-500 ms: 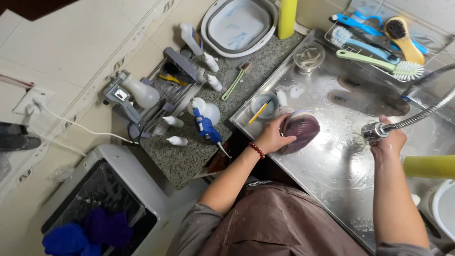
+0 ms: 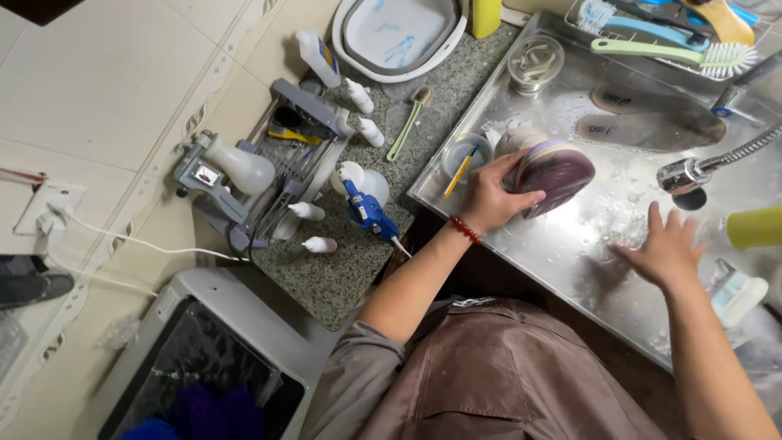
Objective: Cleaning and preparing the sole of a shoe using a spray gun, brushes, and scraping tools at a sink.
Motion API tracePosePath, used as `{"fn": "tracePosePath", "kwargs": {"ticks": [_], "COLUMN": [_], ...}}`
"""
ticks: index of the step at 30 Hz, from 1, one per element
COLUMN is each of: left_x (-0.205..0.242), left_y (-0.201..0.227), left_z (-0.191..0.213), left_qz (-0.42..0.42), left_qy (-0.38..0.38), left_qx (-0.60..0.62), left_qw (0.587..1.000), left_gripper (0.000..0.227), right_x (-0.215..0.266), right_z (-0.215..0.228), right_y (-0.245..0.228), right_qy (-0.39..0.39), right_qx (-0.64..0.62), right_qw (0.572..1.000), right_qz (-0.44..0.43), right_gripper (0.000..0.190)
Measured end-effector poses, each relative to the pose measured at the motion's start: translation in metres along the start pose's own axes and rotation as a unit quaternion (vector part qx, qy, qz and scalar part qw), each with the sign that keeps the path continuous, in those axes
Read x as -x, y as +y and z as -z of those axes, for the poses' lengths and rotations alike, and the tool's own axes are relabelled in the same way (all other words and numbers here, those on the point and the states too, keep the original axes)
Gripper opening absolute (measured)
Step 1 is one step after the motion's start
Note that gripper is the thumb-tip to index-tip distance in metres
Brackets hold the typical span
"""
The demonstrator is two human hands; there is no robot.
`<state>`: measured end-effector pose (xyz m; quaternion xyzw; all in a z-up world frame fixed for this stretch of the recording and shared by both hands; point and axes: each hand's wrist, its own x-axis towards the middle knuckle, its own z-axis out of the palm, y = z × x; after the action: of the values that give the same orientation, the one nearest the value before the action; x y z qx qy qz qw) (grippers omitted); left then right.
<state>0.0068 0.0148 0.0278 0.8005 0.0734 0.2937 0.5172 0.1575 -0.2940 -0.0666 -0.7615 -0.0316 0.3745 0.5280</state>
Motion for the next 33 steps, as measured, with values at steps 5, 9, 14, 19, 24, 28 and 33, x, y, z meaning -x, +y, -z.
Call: {"fn": "tracePosePath", "kwargs": {"ticks": [5, 9, 14, 19, 24, 28, 33], "left_x": [-0.036, -0.070, -0.104, -0.125, -0.124, -0.127, -0.132], "left_y": [-0.005, 0.003, -0.025, -0.043, -0.037, -0.027, -0.008], "left_z": [0.030, 0.061, 0.063, 0.044, 0.034, 0.038, 0.064], "left_qz": [-0.028, -0.036, -0.073, -0.078, 0.008, 0.004, 0.067], "left_qy": [-0.075, -0.135, -0.205, -0.259, -0.306, -0.311, -0.268], "left_qx": [0.075, 0.066, 0.081, 0.138, 0.193, 0.230, 0.197], "left_qw": [0.994, 0.988, 0.973, 0.953, 0.932, 0.922, 0.941], "left_gripper": [0.066, 0.071, 0.073, 0.076, 0.079, 0.077, 0.064], "right_x": [0.024, 0.092, 0.090, 0.069, 0.069, 0.015, -0.024], "right_z": [-0.026, -0.036, -0.089, -0.173, -0.316, -0.415, -0.479], "right_y": [0.000, -0.065, -0.051, 0.008, -0.047, -0.040, -0.013], "right_qy": [0.121, 0.052, 0.082, 0.230, 0.015, -0.158, -0.069], "right_qx": [0.330, 0.034, 0.190, 0.488, 0.329, 0.201, 0.176], "right_qw": [0.921, 0.993, 0.978, 0.838, 0.889, 0.915, 0.933], "right_qz": [0.168, 0.099, 0.010, 0.077, 0.318, 0.311, 0.305], "right_gripper": [0.095, 0.072, 0.077, 0.081, 0.071, 0.115, 0.099]}}
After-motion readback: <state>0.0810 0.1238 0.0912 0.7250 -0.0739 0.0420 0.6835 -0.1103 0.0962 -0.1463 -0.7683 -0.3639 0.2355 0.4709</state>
